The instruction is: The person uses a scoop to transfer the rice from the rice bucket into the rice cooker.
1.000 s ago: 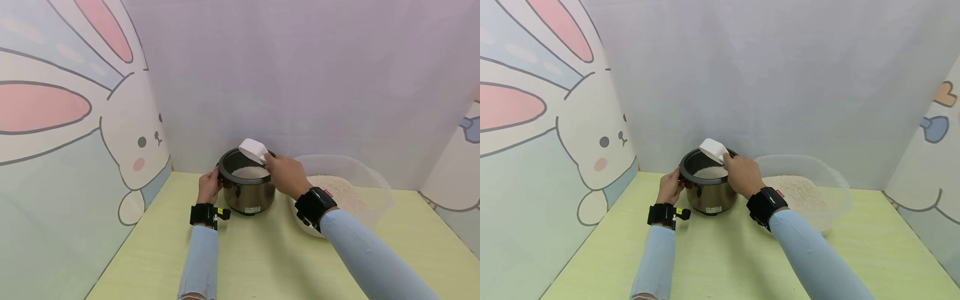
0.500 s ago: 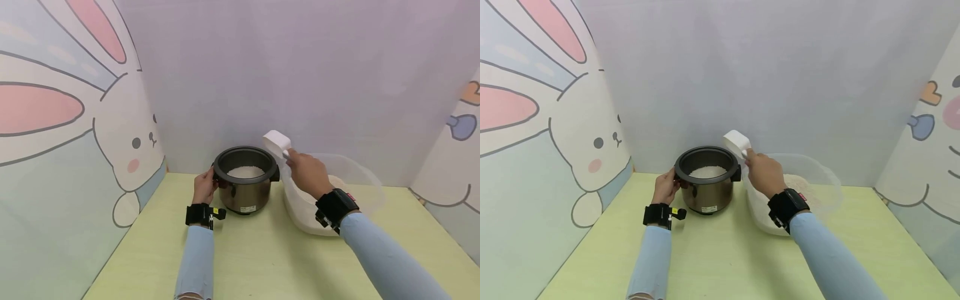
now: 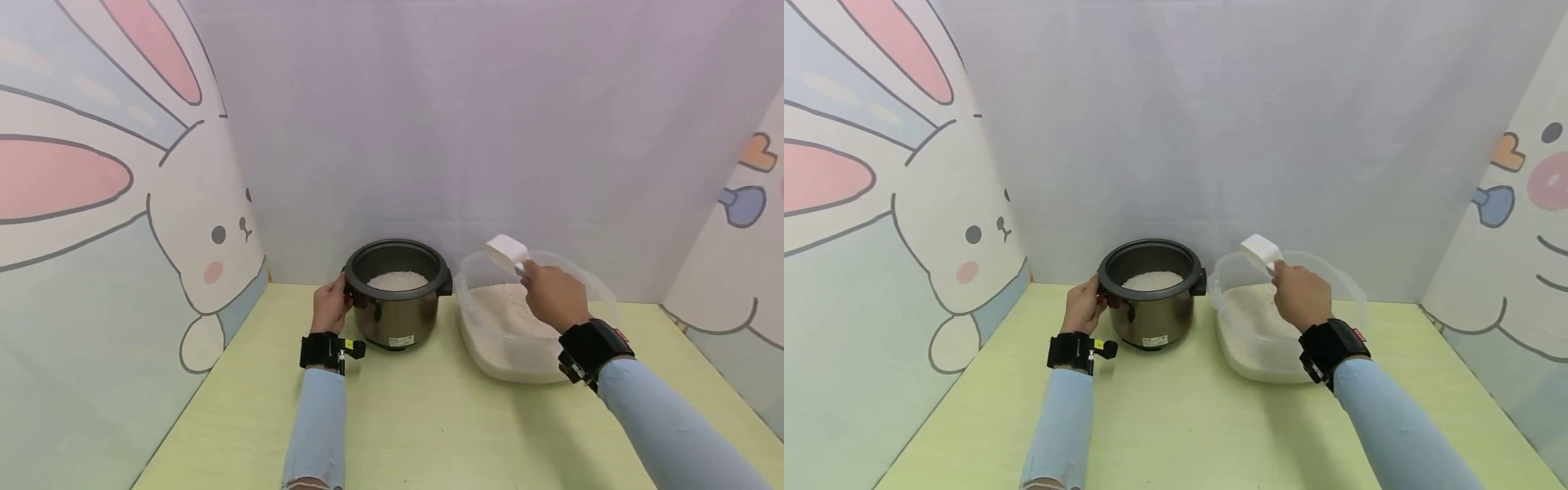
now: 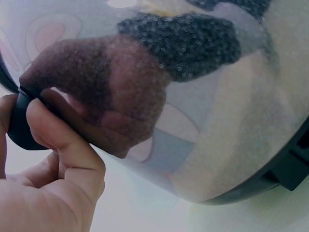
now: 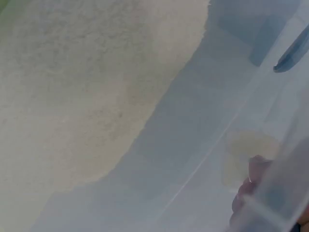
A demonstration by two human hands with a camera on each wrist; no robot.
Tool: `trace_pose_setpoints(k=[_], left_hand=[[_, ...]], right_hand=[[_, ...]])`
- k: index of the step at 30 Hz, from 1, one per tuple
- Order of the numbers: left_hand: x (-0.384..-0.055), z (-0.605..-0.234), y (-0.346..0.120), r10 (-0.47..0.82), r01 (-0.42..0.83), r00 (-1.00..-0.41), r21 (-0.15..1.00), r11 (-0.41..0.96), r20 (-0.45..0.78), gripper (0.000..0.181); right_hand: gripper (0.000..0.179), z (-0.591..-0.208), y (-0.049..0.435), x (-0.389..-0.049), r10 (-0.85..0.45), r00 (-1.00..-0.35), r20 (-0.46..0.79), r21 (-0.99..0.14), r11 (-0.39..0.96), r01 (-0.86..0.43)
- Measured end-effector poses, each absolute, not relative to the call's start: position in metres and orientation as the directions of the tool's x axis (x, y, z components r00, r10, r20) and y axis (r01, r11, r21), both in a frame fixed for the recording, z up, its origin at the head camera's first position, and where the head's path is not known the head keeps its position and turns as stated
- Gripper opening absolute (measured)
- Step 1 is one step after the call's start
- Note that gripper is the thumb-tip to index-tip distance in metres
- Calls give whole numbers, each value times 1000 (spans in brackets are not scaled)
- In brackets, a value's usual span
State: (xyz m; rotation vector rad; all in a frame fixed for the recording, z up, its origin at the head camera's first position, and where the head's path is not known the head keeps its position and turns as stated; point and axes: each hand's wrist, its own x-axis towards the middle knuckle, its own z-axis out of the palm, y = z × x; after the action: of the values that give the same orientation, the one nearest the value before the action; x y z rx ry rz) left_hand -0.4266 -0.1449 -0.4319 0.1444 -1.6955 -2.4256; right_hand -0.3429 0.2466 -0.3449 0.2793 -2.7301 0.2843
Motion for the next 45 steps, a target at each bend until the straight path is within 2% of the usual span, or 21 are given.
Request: trace_pose_setpoints(k=[3,12,18,25,33,41,45], left_hand=[[-435,-439,-146,-217,101,-976,937,-336,27,37],[-434,-439,-145,-216,87,-976,937,-338,13,34],[-433,-439,-145,-216,87,-976,932,-351,10,34],[-433,-438,-144,-207,76,-978,931,-357,0,38],[-436,-437,-142,-207,89,-978,932,-350,15,35],[-435,-439,-143,-224,90,-974,931,-353,9,36],[-433,-438,-145,-216,93,-976,932,-350,16,36]], right_hand=[[12,-354,255,-345,-135,-928,348,-173,963,-206],[6,-379,269,-352,-101,-955,280,-205,965,-162],[8,-380,268,-352,-116,-965,237,-187,969,-162],[12,-377,268,-349,-99,-988,120,-190,974,-121],[10,-377,270,-349,-189,-982,-9,-213,960,-183],[19,-379,269,-352,-263,-963,-61,-277,931,-237],[30,-380,268,-354,-317,-946,-65,-320,905,-281]])
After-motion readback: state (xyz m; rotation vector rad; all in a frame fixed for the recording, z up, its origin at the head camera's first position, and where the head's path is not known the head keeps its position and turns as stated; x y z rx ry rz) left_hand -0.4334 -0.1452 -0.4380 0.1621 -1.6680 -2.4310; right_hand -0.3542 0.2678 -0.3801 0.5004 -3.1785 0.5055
